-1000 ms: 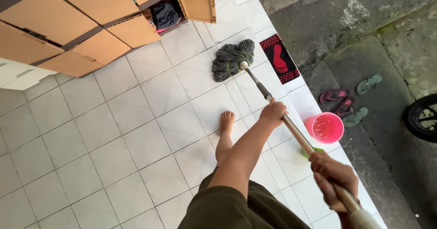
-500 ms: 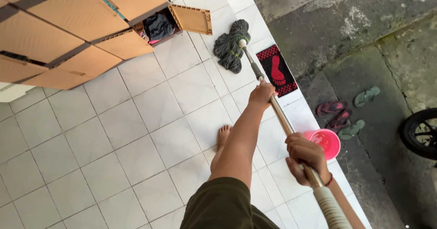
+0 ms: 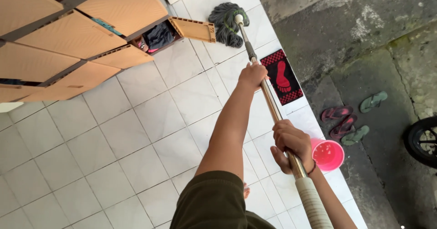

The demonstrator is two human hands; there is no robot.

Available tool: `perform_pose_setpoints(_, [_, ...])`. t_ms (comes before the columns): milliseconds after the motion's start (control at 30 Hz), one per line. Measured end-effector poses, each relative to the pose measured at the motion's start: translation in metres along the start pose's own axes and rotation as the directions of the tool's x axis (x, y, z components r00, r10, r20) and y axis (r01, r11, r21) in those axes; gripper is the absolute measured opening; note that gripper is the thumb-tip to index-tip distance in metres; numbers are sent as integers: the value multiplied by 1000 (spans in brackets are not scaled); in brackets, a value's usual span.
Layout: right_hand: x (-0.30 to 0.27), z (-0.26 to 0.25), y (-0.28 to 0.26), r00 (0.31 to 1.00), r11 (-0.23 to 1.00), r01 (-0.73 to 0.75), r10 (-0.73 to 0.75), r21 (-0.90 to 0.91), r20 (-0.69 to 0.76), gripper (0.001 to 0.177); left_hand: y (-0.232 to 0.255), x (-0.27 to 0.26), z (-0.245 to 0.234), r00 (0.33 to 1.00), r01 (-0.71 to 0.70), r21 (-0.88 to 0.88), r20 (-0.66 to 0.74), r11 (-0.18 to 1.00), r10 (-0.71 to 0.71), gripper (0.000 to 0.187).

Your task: The recorder is mopping a white-tiled floor in an entryway, navigating around a cabinet and a door.

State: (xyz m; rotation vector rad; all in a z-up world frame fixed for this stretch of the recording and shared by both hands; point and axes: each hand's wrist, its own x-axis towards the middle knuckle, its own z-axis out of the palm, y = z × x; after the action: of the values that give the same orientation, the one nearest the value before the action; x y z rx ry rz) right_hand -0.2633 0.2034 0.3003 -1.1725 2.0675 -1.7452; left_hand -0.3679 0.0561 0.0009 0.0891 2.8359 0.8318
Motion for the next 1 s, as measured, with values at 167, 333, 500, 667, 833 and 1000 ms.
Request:
perform_pose_setpoints(167, [1,-3,-9,999,1000,24,-23,-12,47,28,-7,0,-52,1000,0,91,6,996,-1,25])
perform_pose_setpoints(333, [-6,-8,-17,999,998,39,-40,47,8,27,10,-15,-71,987,109,102,111,989,-120,26])
perform_pose_setpoints(500, [-26,-4,-32,999,995,33,-34,93,10,28,18,-43,-61,994,66,149,74,987,-78,21])
perform_pose_setpoints(667, [-61,14,-52,998,996,29,-34,84,55,28,22,-89,-60,995,68,206,52,976,-81,20])
perform_pose_setpoints(833, [-100,28,-75,993,990,57,-69,127,94,27,25,-146,-49,997,73,246,2,966,-76,4])
perform_pose_setpoints(1000, [-147,55,-90,995,965,29,-53,259,87,22,18,-225,-39,975,186,240,74,953,-209,10])
